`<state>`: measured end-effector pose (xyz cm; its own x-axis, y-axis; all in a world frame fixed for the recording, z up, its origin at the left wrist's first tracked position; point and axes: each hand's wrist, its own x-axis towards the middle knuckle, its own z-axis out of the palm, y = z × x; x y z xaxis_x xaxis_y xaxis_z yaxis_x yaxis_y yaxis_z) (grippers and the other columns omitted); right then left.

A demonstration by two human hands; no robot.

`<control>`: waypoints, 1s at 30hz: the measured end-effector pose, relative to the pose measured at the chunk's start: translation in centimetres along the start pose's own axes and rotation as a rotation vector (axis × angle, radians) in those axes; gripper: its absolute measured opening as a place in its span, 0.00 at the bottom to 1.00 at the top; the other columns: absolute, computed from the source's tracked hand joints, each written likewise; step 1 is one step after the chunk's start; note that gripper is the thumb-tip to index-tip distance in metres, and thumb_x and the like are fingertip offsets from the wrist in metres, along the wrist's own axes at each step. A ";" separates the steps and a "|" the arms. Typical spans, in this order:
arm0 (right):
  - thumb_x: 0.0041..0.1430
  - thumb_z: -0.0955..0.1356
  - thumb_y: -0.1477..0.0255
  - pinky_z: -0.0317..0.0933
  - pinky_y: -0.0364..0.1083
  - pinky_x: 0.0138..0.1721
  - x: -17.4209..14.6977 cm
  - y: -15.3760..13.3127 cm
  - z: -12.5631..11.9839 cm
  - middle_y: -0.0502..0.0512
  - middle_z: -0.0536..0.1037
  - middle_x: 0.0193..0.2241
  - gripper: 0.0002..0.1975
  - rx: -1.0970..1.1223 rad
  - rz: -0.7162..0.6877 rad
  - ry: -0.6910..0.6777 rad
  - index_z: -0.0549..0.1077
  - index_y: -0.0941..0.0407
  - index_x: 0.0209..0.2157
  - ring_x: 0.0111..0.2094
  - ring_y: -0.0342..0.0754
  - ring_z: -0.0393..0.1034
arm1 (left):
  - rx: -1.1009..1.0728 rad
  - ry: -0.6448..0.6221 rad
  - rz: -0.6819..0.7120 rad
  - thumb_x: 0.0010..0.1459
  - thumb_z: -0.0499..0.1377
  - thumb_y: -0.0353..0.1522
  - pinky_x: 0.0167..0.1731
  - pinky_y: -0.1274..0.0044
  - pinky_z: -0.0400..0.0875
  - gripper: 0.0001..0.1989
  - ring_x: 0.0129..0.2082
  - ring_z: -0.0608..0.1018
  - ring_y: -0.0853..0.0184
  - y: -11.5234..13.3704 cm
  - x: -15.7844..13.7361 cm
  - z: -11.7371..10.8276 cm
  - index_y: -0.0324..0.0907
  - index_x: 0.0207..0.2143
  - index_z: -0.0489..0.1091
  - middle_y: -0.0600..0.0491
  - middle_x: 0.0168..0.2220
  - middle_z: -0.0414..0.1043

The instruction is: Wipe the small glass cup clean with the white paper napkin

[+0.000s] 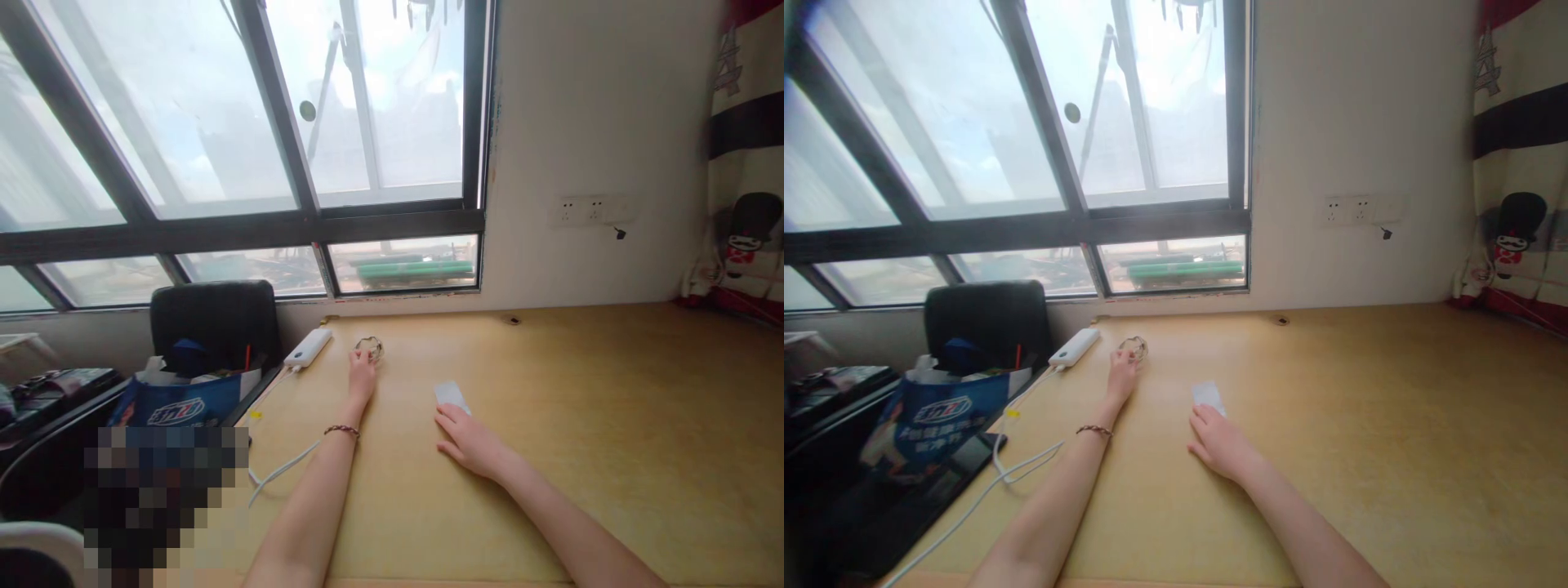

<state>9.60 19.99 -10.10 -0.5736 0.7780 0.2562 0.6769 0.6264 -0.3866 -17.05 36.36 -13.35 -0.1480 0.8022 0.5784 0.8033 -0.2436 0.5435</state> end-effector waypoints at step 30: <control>0.54 0.62 0.64 0.47 0.48 0.54 -0.2 0.4 0.0 0.61 0.60 0.52 0.23 0.032 0.003 -0.034 0.61 0.59 0.50 0.54 0.50 0.51 | 0.027 -0.068 -0.016 0.47 0.51 0.21 0.43 0.72 0.62 0.10 0.39 0.67 0.66 -1.5 0.6 1.0 0.38 0.34 0.63 0.48 0.39 0.57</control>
<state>9.95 20.08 -10.29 -0.5873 0.7775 0.2249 0.6639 0.6218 -0.4156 -17.75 37.78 -14.43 -0.1216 0.8414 0.5265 0.8165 -0.2168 0.5351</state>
